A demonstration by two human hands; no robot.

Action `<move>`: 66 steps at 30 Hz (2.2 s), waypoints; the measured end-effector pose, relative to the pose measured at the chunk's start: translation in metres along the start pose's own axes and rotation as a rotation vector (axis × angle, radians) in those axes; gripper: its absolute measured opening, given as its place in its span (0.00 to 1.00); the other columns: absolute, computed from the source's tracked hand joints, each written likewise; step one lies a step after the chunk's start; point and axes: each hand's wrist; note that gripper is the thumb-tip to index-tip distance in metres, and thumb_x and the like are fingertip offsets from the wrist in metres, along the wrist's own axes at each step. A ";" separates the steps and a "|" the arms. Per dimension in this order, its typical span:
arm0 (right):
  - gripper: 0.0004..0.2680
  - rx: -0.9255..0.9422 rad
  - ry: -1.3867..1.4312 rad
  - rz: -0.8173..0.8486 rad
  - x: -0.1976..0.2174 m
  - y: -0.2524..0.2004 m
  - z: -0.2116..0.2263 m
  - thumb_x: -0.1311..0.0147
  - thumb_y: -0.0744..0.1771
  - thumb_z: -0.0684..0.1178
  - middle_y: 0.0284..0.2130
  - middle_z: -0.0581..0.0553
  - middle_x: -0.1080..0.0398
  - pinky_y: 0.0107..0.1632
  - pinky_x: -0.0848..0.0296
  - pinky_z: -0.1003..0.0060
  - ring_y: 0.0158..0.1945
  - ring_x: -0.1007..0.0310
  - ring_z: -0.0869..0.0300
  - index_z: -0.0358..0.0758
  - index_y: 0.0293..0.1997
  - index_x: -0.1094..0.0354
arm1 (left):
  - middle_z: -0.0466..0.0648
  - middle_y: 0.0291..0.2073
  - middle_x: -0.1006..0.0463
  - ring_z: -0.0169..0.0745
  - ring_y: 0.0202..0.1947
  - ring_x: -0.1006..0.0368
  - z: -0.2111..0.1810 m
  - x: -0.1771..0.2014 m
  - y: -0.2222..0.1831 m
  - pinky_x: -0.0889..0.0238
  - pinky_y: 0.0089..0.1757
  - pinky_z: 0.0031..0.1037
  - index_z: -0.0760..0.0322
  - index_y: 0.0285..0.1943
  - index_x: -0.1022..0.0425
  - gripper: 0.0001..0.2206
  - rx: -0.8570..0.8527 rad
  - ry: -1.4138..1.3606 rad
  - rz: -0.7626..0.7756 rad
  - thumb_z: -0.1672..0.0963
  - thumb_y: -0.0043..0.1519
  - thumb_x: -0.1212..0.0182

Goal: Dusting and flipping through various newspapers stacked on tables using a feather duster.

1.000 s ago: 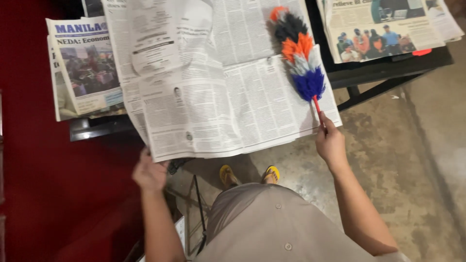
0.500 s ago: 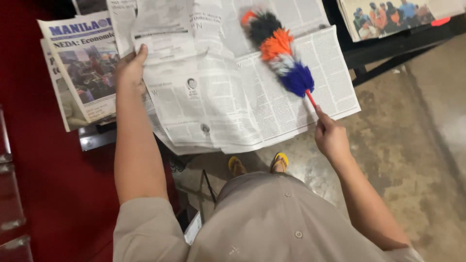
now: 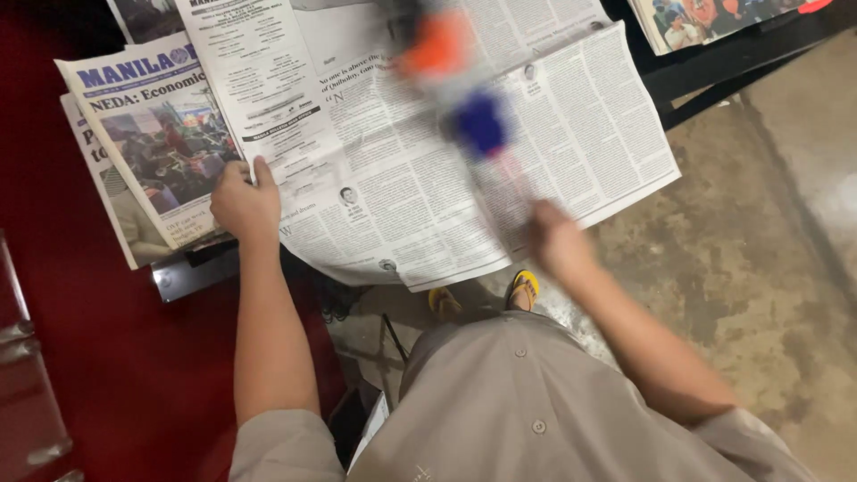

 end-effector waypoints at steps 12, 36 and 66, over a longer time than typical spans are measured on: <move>0.13 0.188 -0.147 -0.058 -0.045 0.046 -0.020 0.46 0.64 0.48 0.31 0.41 0.28 0.40 0.21 0.51 0.36 0.20 0.44 0.48 0.54 0.28 | 0.45 0.22 0.21 0.58 0.26 0.20 0.008 -0.010 -0.003 0.27 0.33 0.45 0.51 0.35 0.19 0.10 -0.050 -0.021 -0.073 0.48 0.60 0.29; 0.20 -0.123 0.037 -0.478 0.151 -0.045 -0.094 0.47 0.67 0.38 0.29 0.28 0.25 0.33 0.30 0.42 0.37 0.24 0.35 0.50 0.67 0.29 | 0.85 0.61 0.38 0.83 0.67 0.47 -0.188 0.071 -0.017 0.59 0.63 0.61 0.85 0.68 0.37 0.24 -0.069 -0.146 0.344 0.57 0.71 0.35; 0.16 -0.156 0.339 -0.560 0.208 -0.045 -0.224 0.49 0.70 0.35 0.35 0.27 0.24 0.40 0.24 0.49 0.43 0.22 0.39 0.43 0.64 0.27 | 0.45 0.26 0.16 0.55 0.33 0.18 -0.442 0.087 -0.215 0.27 0.34 0.41 0.50 0.35 0.14 0.08 -0.259 -0.530 0.641 0.49 0.55 0.28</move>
Point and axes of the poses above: each hand's wrist, its own y-axis towards the middle knuckle, its own x-axis out of the back of the hand, z = x × y
